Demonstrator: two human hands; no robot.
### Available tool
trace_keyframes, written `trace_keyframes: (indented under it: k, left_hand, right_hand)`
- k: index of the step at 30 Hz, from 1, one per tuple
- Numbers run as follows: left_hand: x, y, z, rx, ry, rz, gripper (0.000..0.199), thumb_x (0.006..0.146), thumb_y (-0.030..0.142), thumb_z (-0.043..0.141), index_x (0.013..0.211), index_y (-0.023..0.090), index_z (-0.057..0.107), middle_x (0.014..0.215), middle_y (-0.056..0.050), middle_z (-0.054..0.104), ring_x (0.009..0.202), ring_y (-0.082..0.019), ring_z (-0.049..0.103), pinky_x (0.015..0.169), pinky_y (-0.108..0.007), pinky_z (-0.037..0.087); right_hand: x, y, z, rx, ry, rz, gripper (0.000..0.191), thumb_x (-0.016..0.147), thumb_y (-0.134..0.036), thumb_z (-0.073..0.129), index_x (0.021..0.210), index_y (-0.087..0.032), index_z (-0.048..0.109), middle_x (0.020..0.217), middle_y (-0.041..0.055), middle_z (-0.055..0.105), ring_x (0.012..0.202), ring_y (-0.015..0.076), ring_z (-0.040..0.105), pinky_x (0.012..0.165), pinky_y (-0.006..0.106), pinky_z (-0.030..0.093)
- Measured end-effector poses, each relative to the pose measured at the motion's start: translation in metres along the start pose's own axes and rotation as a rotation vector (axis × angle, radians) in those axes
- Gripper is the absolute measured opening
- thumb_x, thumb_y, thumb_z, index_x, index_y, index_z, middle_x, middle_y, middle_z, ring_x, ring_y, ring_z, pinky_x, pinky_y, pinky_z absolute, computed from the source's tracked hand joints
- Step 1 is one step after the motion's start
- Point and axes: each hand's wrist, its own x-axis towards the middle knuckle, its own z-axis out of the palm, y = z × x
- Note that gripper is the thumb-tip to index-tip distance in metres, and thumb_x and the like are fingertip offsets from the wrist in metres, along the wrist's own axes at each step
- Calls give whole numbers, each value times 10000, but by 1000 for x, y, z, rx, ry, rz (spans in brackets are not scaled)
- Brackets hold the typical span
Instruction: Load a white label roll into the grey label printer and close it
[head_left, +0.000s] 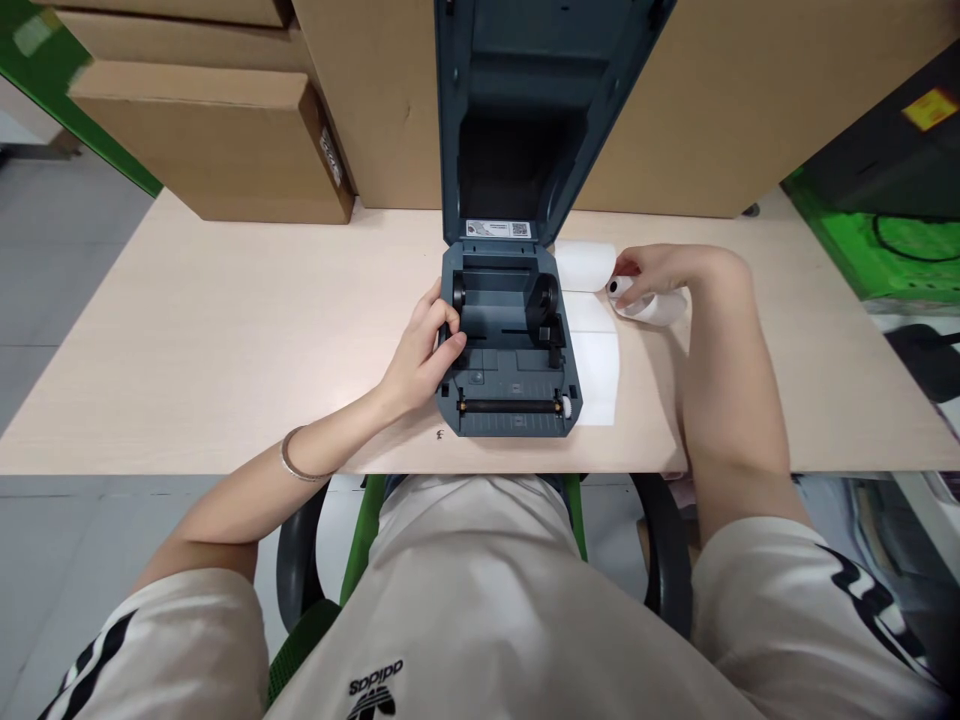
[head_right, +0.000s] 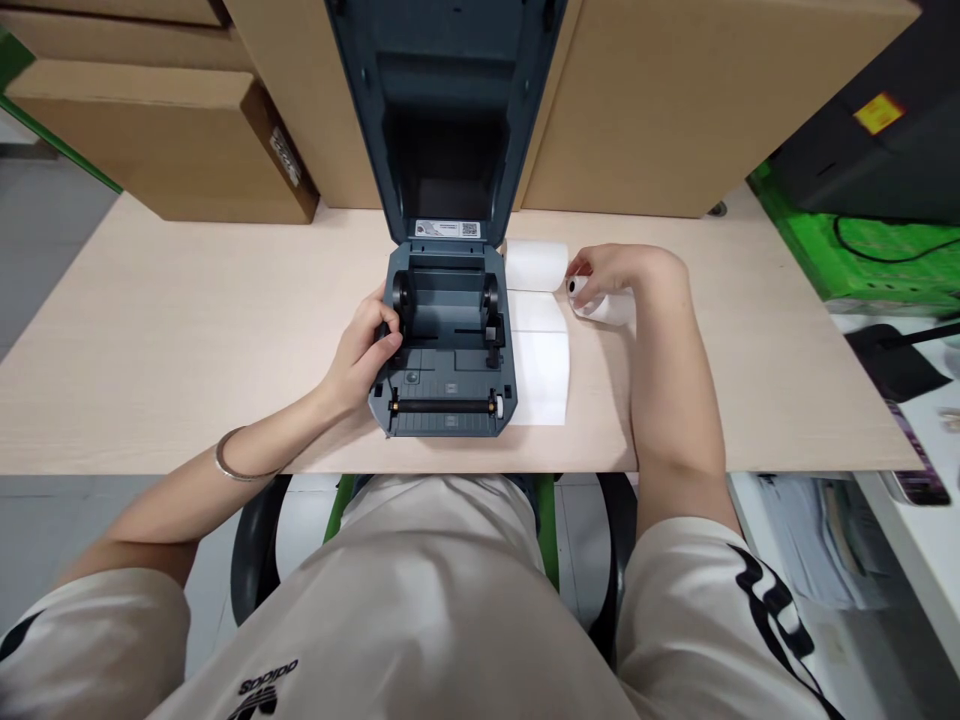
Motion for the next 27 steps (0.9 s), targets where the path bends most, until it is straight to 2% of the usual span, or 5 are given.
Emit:
trace_keyframes:
  k: [5, 11, 14, 18, 27]
  left_hand:
    - [0, -2, 0, 34, -8, 6, 528, 1099, 784, 440, 972, 279, 522, 1553, -162, 669, 1468, -403, 609, 1186, -617, 547]
    - [0, -1, 0, 24, -2, -9, 530, 1095, 791, 456, 969, 280, 521, 1560, -153, 666, 1487, -396, 603, 1222, -616, 531]
    - [0, 0, 0, 7, -1, -8, 531, 1095, 791, 467, 964, 277, 509, 1572, -162, 661, 1459, -391, 622, 1242, -620, 522]
    - [-1, 1, -1, 3, 1, -21, 566, 1081, 825, 457, 955, 275, 504, 1620, -171, 630, 1444, -389, 631, 1255, -622, 517]
    - [0, 3, 1, 10, 22, -46, 579, 1091, 832, 406, 935, 281, 494, 1552, -147, 677, 1492, -381, 607, 1256, -598, 522]
  right_hand:
    - [-15, -25, -14, -70, -108, 261, 877, 879, -333, 914, 1670, -139, 587, 1670, 234, 625, 1482, 398, 648, 1182, 461, 536]
    - [-15, -43, -5, -127, 76, 10, 1247, 822, -416, 971, 1842, -123, 315, 1870, 250, 340, 1753, 466, 301, 1444, 590, 224]
    - [2, -54, 15, -169, 133, -144, 1088, 803, -290, 919, 1772, -142, 446, 1793, 215, 493, 1698, 442, 413, 1460, 641, 86]
    - [14, -65, 27, -184, 144, -197, 789, 731, -213, 877, 1497, -186, 691, 1531, 163, 725, 1402, 436, 671, 1301, 620, 425]
    - [-77, -73, -39, -123, -24, -145, 444, 746, -466, 917, 1129, -332, 736, 1185, 36, 816, 1040, 378, 766, 848, 516, 595]
